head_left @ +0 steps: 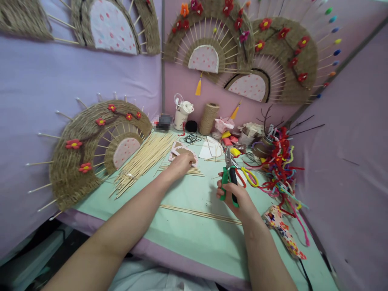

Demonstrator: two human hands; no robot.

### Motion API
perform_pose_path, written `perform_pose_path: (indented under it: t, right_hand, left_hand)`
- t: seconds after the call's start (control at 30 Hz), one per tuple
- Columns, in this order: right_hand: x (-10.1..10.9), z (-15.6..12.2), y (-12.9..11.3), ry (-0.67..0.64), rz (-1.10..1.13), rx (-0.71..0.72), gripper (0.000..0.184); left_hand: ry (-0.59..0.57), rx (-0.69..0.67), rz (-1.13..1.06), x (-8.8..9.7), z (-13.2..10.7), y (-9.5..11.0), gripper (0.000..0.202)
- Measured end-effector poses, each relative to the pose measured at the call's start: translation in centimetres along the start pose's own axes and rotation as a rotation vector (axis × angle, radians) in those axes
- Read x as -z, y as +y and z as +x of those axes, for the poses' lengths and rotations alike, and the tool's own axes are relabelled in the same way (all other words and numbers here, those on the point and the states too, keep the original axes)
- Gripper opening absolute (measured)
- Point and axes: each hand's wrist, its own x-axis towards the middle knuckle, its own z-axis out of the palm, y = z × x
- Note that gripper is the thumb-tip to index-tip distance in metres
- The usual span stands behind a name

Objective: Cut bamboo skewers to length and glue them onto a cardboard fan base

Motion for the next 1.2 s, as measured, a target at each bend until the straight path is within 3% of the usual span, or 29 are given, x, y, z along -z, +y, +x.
perform_pose_path:
  t: [0.13, 0.27, 0.43, 0.53, 0.73, 0.83, 0.93, 1.2]
  right_hand:
    - [0.3, 0.1, 0.1, 0.003, -0.001, 0.035, 0.036]
    - [0.4, 0.2, -0.1, 0.022, 0.039, 0.073, 0.038]
    - [0.4, 0.0, -0.5, 0.016, 0.026, 0.151, 0.038]
    - [0.5, -0.1, -0.4, 0.024, 0.001, 0.172, 0.043]
    - [0.7, 0.0, -0.2, -0.005, -0.074, 0.185, 0.047]
    - [0.7, 0.0, -0.2, -0.015, -0.055, 0.185, 0.048]
    - [0.7, 0.0, -0.1, -0.015, -0.040, 0.184, 0.047]
    - [0.8, -0.1, 0.2, -0.024, -0.149, 0.186, 0.043]
  left_hand:
    - [0.003, 0.035, 0.052, 0.1, -0.2, 0.6, 0.029]
    - [-0.028, 0.041, 0.028, 0.4, -1.5, 3.4, 0.027]
    - [-0.516, -0.146, -0.060, 0.2, -4.4, 8.0, 0.014]
    - [-0.610, -0.175, 0.052, -0.4, -5.6, 9.6, 0.015]
    - [-0.535, -0.171, 0.261, -1.8, -5.5, 9.9, 0.024]
    - [-0.444, -0.037, 0.300, -1.8, -4.6, 8.9, 0.025]
    - [-0.376, 0.086, 0.243, -1.5, -3.7, 7.7, 0.022]
    - [-0.200, 0.125, 0.130, -0.5, -3.2, 6.3, 0.017]
